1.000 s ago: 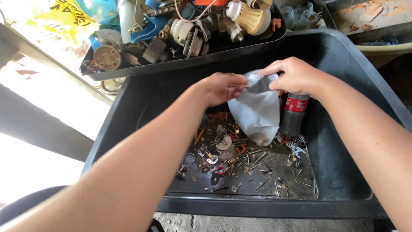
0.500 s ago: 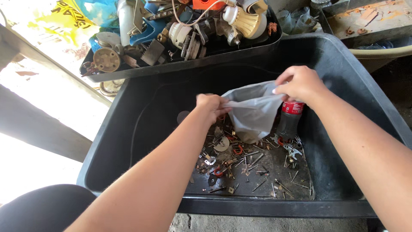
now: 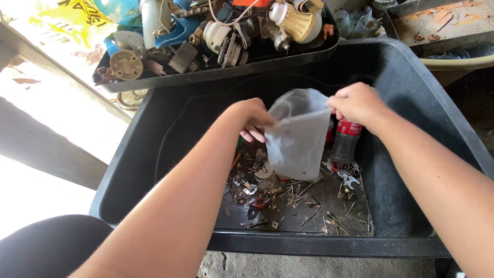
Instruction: The person sorts small metal parts and hardware from a black bin into a white plastic bag. They pick up items such as screws, washers, and small tools one by one and place them into the bag while occasionally moving other items aside.
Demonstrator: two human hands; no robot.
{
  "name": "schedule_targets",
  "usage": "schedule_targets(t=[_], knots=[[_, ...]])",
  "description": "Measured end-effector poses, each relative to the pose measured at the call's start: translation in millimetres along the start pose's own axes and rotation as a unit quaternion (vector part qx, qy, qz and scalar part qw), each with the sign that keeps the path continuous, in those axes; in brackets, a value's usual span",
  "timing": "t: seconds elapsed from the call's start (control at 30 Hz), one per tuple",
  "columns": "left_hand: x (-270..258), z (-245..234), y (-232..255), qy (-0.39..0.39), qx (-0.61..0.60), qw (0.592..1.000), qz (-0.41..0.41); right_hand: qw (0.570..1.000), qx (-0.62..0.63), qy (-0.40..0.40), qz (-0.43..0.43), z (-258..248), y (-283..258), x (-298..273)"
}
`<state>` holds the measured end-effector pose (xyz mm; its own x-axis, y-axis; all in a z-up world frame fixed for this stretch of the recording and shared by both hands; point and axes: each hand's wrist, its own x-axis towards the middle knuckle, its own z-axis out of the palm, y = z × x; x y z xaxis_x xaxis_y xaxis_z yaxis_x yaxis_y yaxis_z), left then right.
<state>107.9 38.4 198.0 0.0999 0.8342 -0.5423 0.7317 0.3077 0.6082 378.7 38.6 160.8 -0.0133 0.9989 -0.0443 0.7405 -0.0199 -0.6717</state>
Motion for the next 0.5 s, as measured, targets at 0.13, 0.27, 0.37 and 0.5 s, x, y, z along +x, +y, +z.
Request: schedule_targets(t=[0.13, 0.27, 0.37, 0.5], knots=[[7, -4, 17, 0.066, -0.134, 0.985, 0.088, 0.999, 0.035, 0.008, 0.024, -26, -14, 5], [16, 23, 39, -0.015, -0.353, 0.912, 0.21, 0.997, -0.004, -0.03, 0.075, -78, -13, 4], [29, 50, 43, -0.111, -0.383, 0.885, 0.24, 0.997, -0.067, -0.009, 0.045, -106, -1, -22], [64, 57, 6, -0.033, -0.149, 0.971, 0.183, 0.988, -0.131, -0.008, 0.082, -125, -3, -40]])
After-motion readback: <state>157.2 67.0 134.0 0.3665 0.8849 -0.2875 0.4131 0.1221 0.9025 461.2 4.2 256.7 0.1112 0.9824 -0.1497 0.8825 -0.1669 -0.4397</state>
